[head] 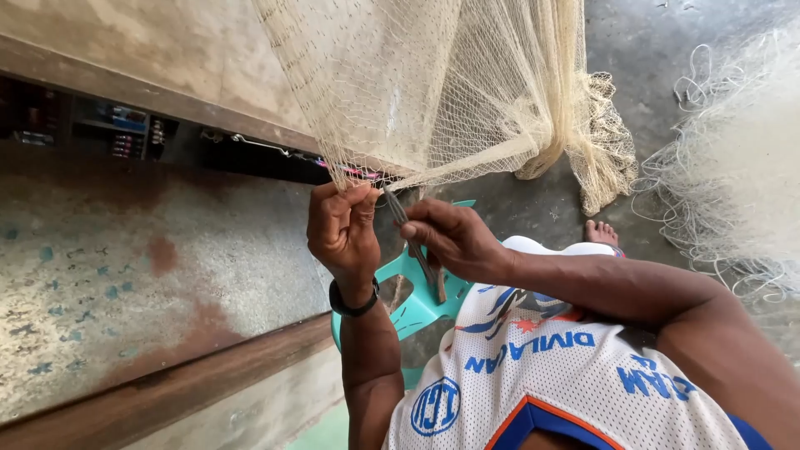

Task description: A person uses a net needle to weave and repair the mesh of a large fishing net while seated.

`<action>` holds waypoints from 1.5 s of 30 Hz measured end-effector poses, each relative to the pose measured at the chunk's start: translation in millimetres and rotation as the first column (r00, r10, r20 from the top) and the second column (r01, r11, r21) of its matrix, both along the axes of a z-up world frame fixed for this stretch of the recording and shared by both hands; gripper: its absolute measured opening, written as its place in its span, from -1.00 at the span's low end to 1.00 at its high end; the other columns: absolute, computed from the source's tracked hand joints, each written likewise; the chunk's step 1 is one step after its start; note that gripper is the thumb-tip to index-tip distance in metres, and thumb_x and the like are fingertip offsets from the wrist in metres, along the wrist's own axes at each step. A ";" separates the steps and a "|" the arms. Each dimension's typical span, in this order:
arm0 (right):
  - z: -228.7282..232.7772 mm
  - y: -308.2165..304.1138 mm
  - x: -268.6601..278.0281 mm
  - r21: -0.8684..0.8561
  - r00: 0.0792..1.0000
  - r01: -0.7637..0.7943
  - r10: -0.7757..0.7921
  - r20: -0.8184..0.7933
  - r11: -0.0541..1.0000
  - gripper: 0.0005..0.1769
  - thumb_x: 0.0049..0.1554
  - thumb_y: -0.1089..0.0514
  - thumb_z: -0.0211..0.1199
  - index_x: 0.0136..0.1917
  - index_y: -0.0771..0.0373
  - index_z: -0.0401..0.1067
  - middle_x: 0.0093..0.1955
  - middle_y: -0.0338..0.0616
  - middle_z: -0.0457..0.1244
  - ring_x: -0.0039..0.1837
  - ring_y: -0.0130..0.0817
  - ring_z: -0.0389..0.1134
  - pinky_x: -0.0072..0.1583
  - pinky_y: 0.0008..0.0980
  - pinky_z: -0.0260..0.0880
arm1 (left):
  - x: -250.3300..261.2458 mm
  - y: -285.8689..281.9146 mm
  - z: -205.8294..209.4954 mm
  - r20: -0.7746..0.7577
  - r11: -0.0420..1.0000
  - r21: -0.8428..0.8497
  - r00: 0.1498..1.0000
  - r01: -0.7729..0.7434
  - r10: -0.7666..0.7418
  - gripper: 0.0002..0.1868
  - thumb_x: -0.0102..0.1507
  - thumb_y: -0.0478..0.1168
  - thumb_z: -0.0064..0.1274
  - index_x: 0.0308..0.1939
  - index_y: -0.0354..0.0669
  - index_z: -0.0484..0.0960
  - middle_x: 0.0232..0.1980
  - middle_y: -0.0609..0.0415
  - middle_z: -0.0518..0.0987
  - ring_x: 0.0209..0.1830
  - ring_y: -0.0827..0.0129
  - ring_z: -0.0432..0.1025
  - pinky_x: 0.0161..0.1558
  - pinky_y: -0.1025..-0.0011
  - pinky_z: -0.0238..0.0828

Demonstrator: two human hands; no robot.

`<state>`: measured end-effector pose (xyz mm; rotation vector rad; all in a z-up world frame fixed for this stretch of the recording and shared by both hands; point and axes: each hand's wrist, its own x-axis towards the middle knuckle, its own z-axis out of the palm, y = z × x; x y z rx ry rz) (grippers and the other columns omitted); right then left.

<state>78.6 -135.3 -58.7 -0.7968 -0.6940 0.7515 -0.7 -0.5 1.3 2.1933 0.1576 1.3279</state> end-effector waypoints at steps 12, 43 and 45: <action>28.3 -5.6 45.0 0.315 0.965 0.161 -0.215 0.147 0.935 -0.62 0.21 0.47 0.22 0.29 0.54 0.32 -0.06 0.26 0.42 -0.14 -0.23 0.51 -0.13 -0.32 0.63 | -4.6 -8.1 19.5 -0.079 0.991 0.135 0.997 -0.002 0.013 -0.94 0.28 -0.40 0.25 -0.20 -0.33 0.69 -0.24 -0.02 0.56 -0.22 0.19 0.56 -0.05 0.31 0.56; 101.0 -153.3 62.6 -0.019 0.892 0.445 -0.441 0.096 0.895 -0.81 0.48 -0.22 0.00 0.00 -0.26 0.21 -0.26 -0.31 0.04 -0.38 -0.31 0.11 -0.27 -0.30 0.39 | -12.2 1.1 16.1 -0.173 0.980 0.196 0.985 0.021 0.013 -0.83 0.35 -0.38 0.22 -0.01 -0.22 0.57 -0.07 0.03 0.60 -0.04 0.25 0.50 0.06 0.37 0.55; 86.5 -161.0 67.5 0.024 0.883 0.458 -0.458 0.106 0.889 -0.70 0.53 -0.09 -0.12 -0.07 -0.06 0.18 -0.12 -0.45 0.10 -0.35 -0.54 0.10 -0.29 -0.46 0.34 | -12.3 4.0 8.9 -0.130 0.979 0.206 0.991 0.011 0.016 -0.79 0.32 -0.41 0.26 -0.02 -0.23 0.56 -0.08 -0.02 0.58 -0.08 0.24 0.52 0.00 0.38 0.56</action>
